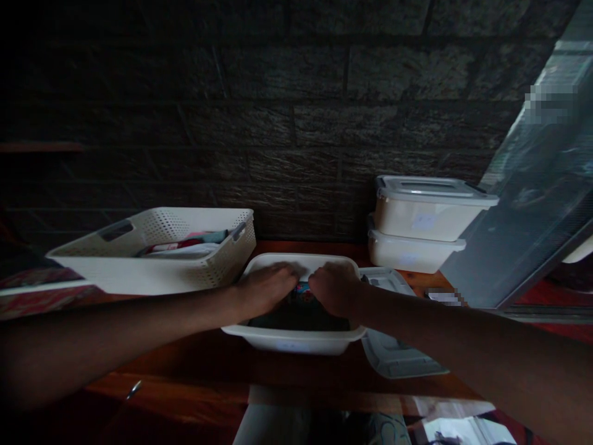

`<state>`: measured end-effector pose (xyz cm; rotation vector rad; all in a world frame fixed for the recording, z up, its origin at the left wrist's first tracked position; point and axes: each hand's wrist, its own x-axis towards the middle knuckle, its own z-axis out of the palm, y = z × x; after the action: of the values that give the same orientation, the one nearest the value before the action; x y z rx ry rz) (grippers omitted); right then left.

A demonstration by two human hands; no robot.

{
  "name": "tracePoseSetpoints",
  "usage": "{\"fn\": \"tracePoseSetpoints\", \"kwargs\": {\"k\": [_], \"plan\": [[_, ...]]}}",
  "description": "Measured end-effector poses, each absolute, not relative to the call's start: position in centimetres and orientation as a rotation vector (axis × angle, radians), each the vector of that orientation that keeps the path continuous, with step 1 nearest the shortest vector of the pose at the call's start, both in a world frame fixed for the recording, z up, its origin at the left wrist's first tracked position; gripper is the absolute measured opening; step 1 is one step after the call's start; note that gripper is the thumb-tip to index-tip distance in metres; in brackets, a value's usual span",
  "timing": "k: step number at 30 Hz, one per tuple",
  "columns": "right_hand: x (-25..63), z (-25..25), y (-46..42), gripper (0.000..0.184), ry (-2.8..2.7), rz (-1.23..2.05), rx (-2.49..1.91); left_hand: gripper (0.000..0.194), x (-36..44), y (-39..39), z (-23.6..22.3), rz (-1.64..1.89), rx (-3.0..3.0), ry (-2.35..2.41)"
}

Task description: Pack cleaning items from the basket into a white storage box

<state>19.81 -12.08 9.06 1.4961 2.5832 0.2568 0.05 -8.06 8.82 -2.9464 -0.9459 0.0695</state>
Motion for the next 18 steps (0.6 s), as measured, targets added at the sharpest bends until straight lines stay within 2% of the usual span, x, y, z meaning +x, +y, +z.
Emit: {"fn": "tracePoseSetpoints", "kwargs": {"k": [3, 18], "plan": [[20.13, 8.96, -12.06, 0.016, 2.597, 0.234, 1.485, 0.027, -0.02, -8.25, 8.98, 0.105, -2.932, -0.917], [20.04, 9.19, -11.97, 0.019, 2.561, 0.212, 1.526, 0.022, 0.38, -8.33, 9.47, 0.055, -2.933, -0.956]]}}
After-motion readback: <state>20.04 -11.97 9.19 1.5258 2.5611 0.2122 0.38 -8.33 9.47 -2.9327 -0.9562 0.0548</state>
